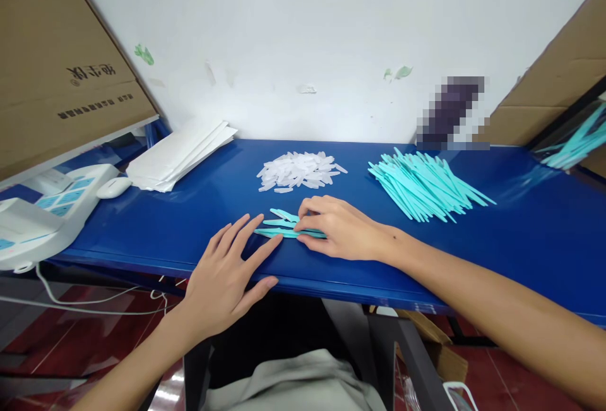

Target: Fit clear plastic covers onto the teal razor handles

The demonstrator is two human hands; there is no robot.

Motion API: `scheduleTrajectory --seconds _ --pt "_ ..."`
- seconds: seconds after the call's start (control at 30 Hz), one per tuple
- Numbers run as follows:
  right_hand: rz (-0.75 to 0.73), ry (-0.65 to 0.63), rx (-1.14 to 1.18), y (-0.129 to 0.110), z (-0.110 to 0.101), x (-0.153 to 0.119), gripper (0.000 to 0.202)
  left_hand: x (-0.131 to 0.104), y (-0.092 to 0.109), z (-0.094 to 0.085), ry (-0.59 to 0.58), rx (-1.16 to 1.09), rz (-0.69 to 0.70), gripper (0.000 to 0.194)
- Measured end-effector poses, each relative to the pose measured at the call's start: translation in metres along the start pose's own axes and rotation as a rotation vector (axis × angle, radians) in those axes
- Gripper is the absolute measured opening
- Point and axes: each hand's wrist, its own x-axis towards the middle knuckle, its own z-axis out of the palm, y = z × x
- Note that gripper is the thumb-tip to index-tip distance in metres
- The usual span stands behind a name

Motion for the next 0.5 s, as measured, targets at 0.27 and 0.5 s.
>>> scheduleTrajectory --seconds 0.27,0.5 --pt "0.022 0.010 -0.006 -0.0018 -0.0017 0.0010 0.027 0.0003 -0.0002 0.0002 -0.021 0.007 -0.004 0.059" --pt "0.074 0.002 -0.028 -0.0016 -0.0069 0.0010 0.032 0.0002 0.0018 -0.0017 -0.039 0.000 -0.051 0.062"
